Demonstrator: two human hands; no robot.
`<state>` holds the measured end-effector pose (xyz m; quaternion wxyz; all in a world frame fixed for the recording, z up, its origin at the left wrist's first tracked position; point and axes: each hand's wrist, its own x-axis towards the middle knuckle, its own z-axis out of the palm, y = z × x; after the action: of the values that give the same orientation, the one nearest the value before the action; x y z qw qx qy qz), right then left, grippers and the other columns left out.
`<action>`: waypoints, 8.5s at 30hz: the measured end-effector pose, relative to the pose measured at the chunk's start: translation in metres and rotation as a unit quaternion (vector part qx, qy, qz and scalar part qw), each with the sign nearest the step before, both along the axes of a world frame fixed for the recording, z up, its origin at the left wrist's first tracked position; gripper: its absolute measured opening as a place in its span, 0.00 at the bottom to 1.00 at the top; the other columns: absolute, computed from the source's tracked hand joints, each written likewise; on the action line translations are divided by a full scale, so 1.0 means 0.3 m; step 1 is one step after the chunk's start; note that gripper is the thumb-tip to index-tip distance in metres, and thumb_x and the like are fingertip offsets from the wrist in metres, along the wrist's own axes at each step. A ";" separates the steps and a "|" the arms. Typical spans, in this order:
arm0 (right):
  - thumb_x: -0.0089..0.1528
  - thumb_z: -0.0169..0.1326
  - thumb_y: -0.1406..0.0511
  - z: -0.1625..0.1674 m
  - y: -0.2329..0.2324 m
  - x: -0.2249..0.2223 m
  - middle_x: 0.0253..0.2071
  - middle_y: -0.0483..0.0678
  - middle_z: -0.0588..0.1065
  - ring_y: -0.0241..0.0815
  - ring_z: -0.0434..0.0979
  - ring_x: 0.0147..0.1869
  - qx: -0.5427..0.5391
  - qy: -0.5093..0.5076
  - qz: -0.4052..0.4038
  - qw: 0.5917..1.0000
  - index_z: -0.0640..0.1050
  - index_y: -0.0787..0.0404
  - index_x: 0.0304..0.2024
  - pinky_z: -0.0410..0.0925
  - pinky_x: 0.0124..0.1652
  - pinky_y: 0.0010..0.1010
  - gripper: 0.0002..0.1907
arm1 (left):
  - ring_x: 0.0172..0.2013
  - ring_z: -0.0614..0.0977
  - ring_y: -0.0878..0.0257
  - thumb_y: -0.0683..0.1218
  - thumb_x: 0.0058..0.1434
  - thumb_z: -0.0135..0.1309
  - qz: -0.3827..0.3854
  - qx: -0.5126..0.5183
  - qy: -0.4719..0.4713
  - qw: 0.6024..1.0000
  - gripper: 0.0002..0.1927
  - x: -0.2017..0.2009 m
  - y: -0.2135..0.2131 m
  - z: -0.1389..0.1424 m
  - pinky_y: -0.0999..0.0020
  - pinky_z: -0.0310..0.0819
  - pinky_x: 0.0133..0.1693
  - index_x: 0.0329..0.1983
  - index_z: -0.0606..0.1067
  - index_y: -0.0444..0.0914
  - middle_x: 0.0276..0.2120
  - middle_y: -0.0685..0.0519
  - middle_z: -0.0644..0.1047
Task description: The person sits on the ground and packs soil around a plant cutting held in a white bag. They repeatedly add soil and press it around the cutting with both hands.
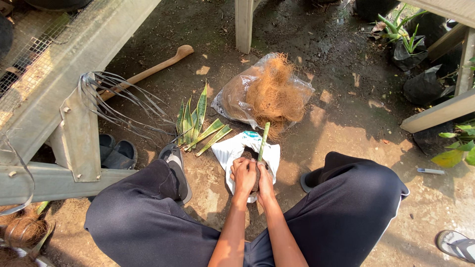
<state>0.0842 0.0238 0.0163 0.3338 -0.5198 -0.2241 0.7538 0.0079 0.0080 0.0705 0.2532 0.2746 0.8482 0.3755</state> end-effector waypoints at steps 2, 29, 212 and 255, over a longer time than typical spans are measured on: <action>0.67 0.49 0.57 -0.007 -0.001 0.001 0.45 0.47 0.78 0.38 0.77 0.47 -0.001 -0.009 0.002 1.000 0.79 0.64 0.50 0.70 0.46 0.30 0.18 | 0.54 0.75 0.47 0.56 0.64 0.52 0.019 0.039 -0.087 0.995 0.18 -0.004 -0.003 -0.004 0.51 0.64 0.56 0.45 0.80 0.40 0.53 0.46 0.73; 0.68 0.49 0.51 -0.010 -0.001 0.010 0.38 0.45 0.76 0.36 0.76 0.39 -0.011 0.040 -0.002 0.999 0.77 0.60 0.48 0.70 0.39 0.29 0.20 | 0.42 0.80 0.59 0.58 0.69 0.49 -0.008 0.069 -0.362 0.930 0.24 -0.020 -0.039 -0.030 0.65 0.73 0.46 0.51 0.80 0.34 0.40 0.46 0.83; 0.67 0.17 0.39 -0.014 -0.049 -0.023 0.77 0.56 0.55 0.51 0.48 0.81 0.223 -0.171 0.209 0.937 0.55 0.59 0.75 0.44 0.73 0.39 0.46 | 0.22 0.73 0.60 0.56 0.72 0.40 0.091 -0.038 -0.293 0.951 0.29 -0.052 -0.001 -0.032 0.56 0.65 0.29 0.32 0.79 0.28 0.17 0.50 0.73; 0.75 0.40 0.44 -0.026 -0.022 0.017 0.41 0.50 0.73 0.45 0.74 0.43 0.016 0.074 0.086 0.993 0.74 0.64 0.52 0.70 0.41 0.38 0.30 | 0.61 0.77 0.55 0.67 0.71 0.31 -0.056 -0.019 -0.415 0.908 0.37 -0.104 -0.031 -0.036 0.62 0.66 0.62 0.62 0.75 0.36 0.59 0.45 0.78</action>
<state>0.0893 0.0173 0.0084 0.2918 -0.4356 -0.2548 0.8125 -0.0233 -0.0012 0.0597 0.6081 0.1356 0.6566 0.4251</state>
